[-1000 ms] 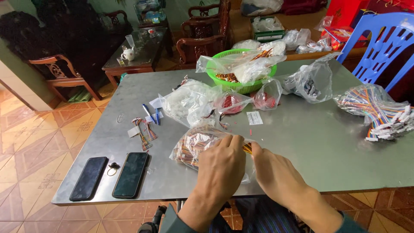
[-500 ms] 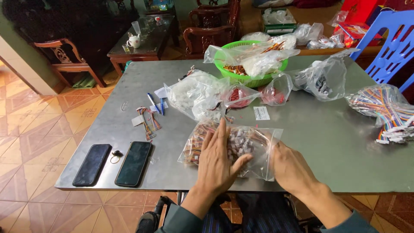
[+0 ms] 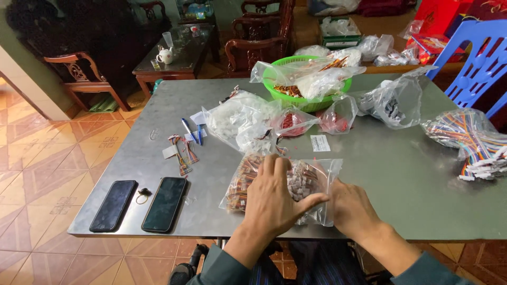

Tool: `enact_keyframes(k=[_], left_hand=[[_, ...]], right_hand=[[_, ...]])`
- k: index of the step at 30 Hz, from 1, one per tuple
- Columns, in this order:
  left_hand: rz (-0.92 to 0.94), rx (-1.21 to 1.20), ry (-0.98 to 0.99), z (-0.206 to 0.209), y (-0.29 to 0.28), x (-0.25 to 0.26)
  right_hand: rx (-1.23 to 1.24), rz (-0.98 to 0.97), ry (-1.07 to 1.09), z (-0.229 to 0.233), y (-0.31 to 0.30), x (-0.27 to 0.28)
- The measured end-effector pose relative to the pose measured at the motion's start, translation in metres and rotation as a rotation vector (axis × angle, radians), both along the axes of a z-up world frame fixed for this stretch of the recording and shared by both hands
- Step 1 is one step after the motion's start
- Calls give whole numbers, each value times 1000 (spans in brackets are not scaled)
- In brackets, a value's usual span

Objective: Bagging bundles of multi-colored electrical wires into plastic bags

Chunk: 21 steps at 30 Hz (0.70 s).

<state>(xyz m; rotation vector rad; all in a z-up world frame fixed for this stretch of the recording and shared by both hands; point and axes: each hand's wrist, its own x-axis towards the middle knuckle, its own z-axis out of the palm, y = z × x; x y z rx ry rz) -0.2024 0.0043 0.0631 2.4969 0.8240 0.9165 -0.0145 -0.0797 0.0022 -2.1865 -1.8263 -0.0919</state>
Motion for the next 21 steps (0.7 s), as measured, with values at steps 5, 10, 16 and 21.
enact_keyframes(k=[5, 10, 16, 21], left_hand=[[10, 241, 133, 7, -19, 36], [70, 332, 236, -24, -17, 71], [-24, 435, 124, -29, -27, 70], [-236, 386, 85, -31, -48, 52]], right_hand=[[-51, -45, -123, -23, 8, 10], [36, 78, -466, -81, 16, 45], [83, 94, -236, -48, 10, 35], [6, 140, -120, -11, 11, 14]])
